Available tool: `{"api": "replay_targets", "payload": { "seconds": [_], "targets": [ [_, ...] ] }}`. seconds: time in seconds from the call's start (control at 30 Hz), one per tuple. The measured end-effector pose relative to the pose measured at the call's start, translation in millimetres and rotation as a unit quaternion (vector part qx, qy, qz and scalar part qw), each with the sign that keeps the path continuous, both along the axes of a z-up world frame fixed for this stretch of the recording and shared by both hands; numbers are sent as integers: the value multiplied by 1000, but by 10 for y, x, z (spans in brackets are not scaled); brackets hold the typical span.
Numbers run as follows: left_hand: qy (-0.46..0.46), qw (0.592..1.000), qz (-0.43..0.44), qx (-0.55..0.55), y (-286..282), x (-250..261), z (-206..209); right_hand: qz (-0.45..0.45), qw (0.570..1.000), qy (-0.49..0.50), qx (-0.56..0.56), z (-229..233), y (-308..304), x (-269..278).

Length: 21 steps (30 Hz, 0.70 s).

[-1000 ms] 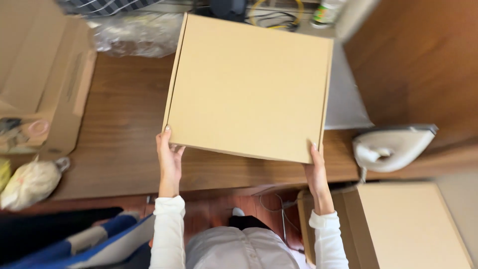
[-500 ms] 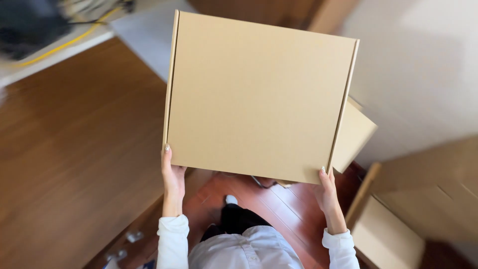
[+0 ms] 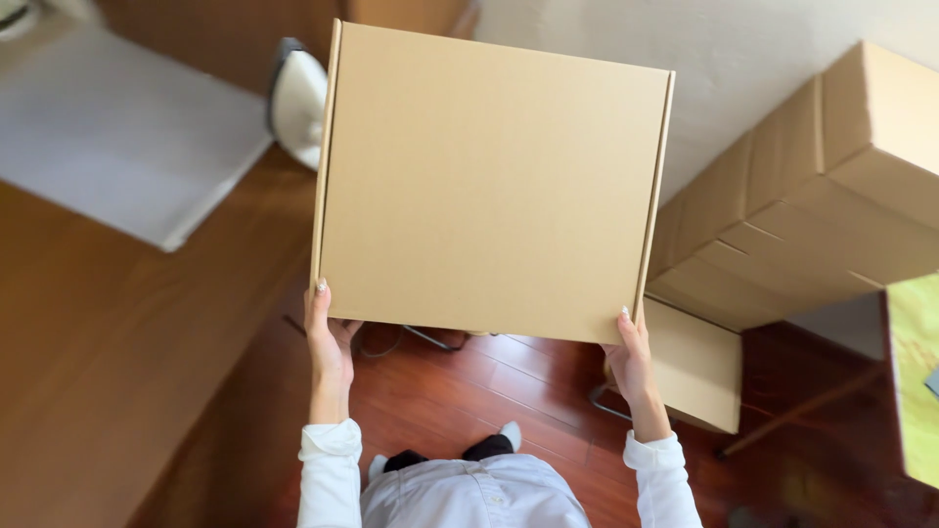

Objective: The person removes a shirt from a hanger on a rack, inserts it into a protective plastic bag, and then places the bagged shirt into a cardboard box.

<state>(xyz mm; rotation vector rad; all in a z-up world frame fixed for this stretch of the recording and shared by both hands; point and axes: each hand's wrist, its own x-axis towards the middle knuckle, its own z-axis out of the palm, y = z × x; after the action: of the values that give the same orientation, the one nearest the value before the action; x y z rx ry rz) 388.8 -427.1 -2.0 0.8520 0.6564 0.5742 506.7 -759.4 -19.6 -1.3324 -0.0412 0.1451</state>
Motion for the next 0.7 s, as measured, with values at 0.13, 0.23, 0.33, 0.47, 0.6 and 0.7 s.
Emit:
{"api": "replay_targets", "payload": {
  "seconds": [0.13, 0.23, 0.33, 0.47, 0.6, 0.7],
  "targets": [
    [-9, 1000, -18, -14, -522, 484, -9, -12, 1000, -10, 11, 55, -532, 333],
    [-12, 999, -49, 3, -959, 873, -4, -45, 999, 5, 20, -33, -1021, 625],
    [-16, 998, -66, 14, -1325, 1221, -106, -74, 996, 15, 45, -50, -1360, 788],
    [3, 995, -94, 24, -1750, 1521, 82, -103, 992, 39, 64, 37, -1711, 951],
    [15, 994, -100, 34, -1908, 1751, 84, -106, 989, 83, 64, 56, -1898, 1162],
    [28, 994, -97, 35, -1912, 1935, 67, -89, 990, 105, 35, -11, -2015, 1337]
  ]
}}
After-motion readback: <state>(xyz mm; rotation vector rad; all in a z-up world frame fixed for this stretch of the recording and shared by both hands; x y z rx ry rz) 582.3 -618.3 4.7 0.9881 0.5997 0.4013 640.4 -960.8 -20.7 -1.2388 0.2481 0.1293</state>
